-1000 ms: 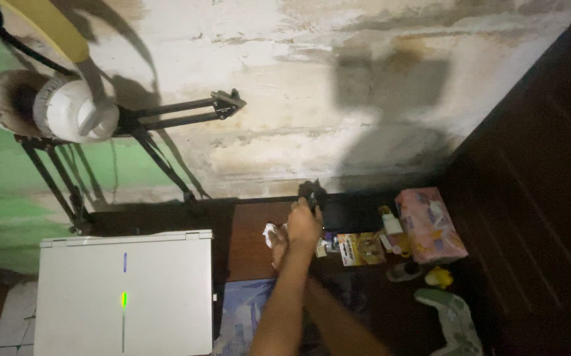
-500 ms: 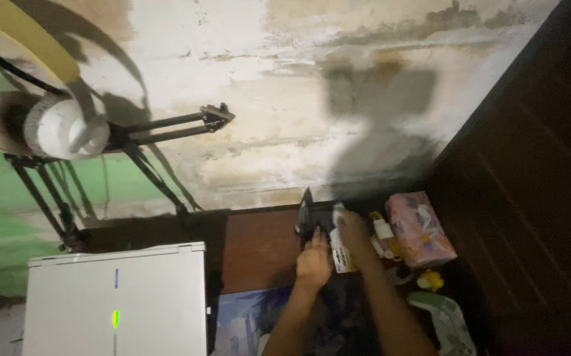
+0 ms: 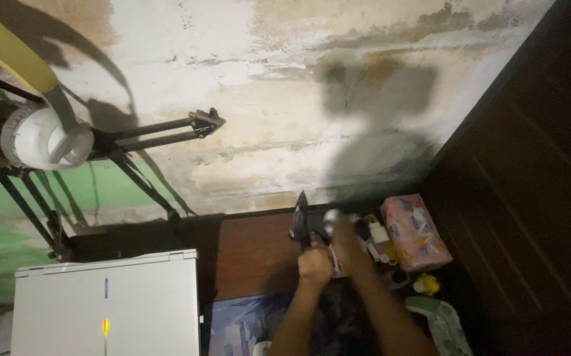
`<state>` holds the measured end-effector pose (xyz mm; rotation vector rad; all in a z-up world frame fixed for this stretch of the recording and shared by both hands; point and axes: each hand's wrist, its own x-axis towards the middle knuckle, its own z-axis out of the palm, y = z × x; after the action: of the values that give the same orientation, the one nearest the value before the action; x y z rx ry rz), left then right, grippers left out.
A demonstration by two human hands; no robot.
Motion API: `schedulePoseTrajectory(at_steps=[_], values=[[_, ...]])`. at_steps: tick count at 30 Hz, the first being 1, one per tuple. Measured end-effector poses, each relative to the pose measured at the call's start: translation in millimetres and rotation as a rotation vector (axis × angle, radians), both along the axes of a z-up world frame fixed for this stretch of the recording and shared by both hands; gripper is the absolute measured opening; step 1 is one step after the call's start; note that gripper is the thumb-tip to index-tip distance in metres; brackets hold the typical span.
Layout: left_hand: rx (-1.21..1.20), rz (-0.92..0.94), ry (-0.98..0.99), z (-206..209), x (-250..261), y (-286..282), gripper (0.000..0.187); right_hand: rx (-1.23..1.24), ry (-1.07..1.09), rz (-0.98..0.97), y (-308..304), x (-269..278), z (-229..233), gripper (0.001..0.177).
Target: The person wipes a wooden desk, a green plastic chair, a closed laptop, and a pair of headphones using a white cloth, and then picks up a flyer from a bed.
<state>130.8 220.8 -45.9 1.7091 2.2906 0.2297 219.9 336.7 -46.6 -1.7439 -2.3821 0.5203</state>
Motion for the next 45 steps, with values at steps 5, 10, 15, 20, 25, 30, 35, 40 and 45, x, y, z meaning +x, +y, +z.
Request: schedulePoseTrajectory(at_steps=[5,10,15,20,25,30,35,40,45], values=[[-0.126,-0.039,0.005,14,-4,1,0.065,0.346,0.322,0.490,3,10,-10,0.047],[0.157,-0.017,0.043,20,-5,-7,0.067,0.290,0.221,0.279,8,8,-7,0.042],[0.104,0.011,-0.027,23,-3,-8,0.070,0.321,0.283,0.385,0,13,-20,0.027],[0.197,0.049,-0.112,22,-8,-24,0.056,0.239,0.115,0.084,-2,32,-7,0.029],[0.491,0.313,-0.198,15,-35,-57,0.025,-0.060,0.066,0.477,-34,-12,-2,0.032],[0.779,0.661,-0.281,-2,-100,-90,0.036,-0.136,0.408,0.559,-110,-87,-11,0.040],[0.777,0.734,-0.198,-1,-124,-143,0.040,0.275,0.154,0.528,-185,-133,-16,0.072],[0.739,0.812,-0.289,21,-128,-181,0.046,-0.067,0.555,0.968,-210,-162,3,0.056],[0.759,0.755,-0.390,29,-130,-198,0.046,0.107,0.076,0.679,-132,-229,7,0.059]])
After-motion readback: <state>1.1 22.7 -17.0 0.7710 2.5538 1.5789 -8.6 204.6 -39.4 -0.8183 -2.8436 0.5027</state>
